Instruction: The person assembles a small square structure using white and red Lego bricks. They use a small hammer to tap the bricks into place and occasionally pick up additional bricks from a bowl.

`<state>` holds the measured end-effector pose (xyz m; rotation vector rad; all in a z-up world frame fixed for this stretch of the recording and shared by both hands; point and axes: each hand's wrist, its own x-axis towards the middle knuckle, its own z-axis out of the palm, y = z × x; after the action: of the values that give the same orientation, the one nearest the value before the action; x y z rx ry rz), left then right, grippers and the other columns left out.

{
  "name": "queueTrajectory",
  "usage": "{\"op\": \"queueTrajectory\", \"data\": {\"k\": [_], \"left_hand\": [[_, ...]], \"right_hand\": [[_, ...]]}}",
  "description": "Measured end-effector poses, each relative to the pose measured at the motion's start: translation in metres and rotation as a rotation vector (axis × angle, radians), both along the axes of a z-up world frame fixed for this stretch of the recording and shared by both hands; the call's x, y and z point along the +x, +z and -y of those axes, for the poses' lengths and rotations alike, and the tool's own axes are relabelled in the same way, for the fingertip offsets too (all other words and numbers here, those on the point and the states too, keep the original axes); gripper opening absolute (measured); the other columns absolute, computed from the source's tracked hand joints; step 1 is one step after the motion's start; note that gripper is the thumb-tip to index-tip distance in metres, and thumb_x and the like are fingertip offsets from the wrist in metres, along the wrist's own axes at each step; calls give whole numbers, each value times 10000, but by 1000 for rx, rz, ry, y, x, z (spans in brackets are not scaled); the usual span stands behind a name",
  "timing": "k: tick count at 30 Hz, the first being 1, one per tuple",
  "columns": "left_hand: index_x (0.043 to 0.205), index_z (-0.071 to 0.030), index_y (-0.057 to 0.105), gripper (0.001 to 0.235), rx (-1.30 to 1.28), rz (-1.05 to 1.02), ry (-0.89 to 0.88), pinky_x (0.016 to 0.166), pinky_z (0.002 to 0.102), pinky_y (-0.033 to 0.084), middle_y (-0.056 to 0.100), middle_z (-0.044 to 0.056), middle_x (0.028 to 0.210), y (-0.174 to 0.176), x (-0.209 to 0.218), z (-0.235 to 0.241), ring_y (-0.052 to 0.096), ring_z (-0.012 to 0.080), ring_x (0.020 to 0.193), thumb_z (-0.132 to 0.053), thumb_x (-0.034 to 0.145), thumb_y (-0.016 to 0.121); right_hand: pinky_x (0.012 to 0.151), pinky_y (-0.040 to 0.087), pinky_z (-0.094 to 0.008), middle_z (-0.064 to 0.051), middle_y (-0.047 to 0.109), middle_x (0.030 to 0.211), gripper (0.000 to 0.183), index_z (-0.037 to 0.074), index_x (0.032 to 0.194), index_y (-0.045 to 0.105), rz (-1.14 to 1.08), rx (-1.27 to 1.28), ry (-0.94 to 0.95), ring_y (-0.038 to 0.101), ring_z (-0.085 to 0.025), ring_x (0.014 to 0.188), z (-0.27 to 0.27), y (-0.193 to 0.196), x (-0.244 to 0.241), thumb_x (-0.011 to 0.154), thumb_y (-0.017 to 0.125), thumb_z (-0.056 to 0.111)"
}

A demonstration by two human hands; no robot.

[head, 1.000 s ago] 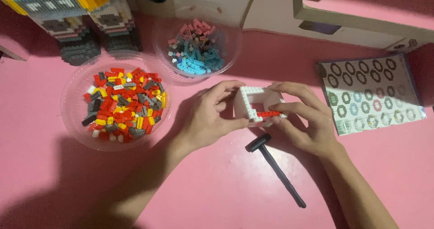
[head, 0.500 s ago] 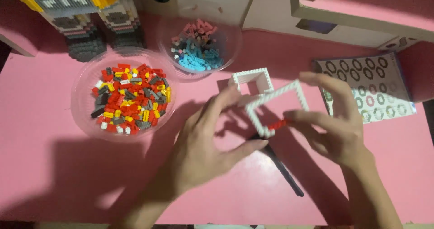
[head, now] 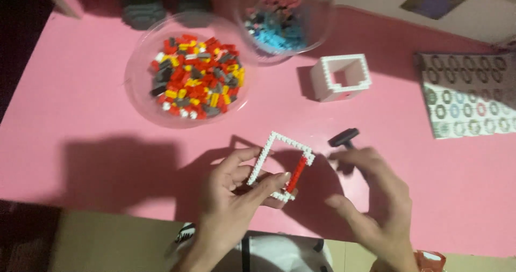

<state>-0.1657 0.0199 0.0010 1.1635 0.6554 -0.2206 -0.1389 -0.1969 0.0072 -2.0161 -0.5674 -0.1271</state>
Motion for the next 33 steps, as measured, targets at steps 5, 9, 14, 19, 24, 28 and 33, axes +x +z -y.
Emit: {"op": "queueTrajectory", "data": {"k": [5, 9, 14, 19, 24, 28, 33], "left_hand": [[1188, -20, 764, 340, 302, 521, -322, 397, 247, 654, 813, 110, 952, -21, -20, -18, 797, 181, 477, -142, 876, 822], [1154, -114, 800, 248, 1128, 978, -478, 587, 309, 556, 808, -27, 936, -12, -12, -28, 744, 154, 704, -248, 949, 836], [1170, -49, 780, 206, 1264, 1229, -612, 652, 337, 568, 782, 31, 966, -36, -12, -22, 716, 174, 749, -135, 987, 821], [1088, -145, 663, 96, 1490, 1349, -690, 710, 348, 465, 631, -14, 974, -37, 7, -24, 589, 199, 855, -229, 1085, 711], [1604, -114, 545, 836, 1477, 1596, -1120, 1317, 511, 249, 501, 58, 1688, -55, 14, -31, 410, 186, 1581, -736, 1066, 396], [1630, -144, 490, 729, 1328, 1580, -1237, 1321, 533, 222, 461, 31, 1706, -57, 23, -34, 350, 211, 1605, -628, 1089, 416], [1614, -402, 442, 564, 1307, 1446, -1322, 1286, 694, 117, 241, 6, 1780, -54, 19, -38, 198, 250, 1649, -538, 1068, 401]], "right_hand": [[789, 575, -268, -77, 759, 1088, 615, 16, 1339, 624, -133, -143, -123, 693, -138, 884, -9, -24, -43, 803, 843, 224], [875, 601, -315, -138, 711, 1187, 709, -23, 1389, 582, 81, -330, -1, 687, -217, 989, -9, -27, -64, 836, 850, 330], [880, 550, -318, -113, 697, 1137, 603, -7, 1314, 655, 174, -415, -128, 653, -213, 969, -3, -55, -90, 853, 881, 309], [890, 503, -356, -135, 679, 1136, 497, 16, 1266, 698, 244, -455, -205, 643, -238, 994, -5, -63, -95, 900, 855, 315], [953, 461, -357, -90, 680, 1236, 540, 111, 1243, 724, 227, -485, -187, 628, -195, 1081, 4, -71, -104, 848, 864, 450], [896, 493, -380, -211, 666, 1121, 249, -4, 809, 630, 221, -442, -458, 647, -304, 1053, 20, -46, -89, 942, 835, -48], [994, 499, -476, -219, 571, 1339, 263, -50, 1277, 757, 164, -505, -661, 503, -362, 1249, 37, -60, -60, 1075, 781, 116]]}}
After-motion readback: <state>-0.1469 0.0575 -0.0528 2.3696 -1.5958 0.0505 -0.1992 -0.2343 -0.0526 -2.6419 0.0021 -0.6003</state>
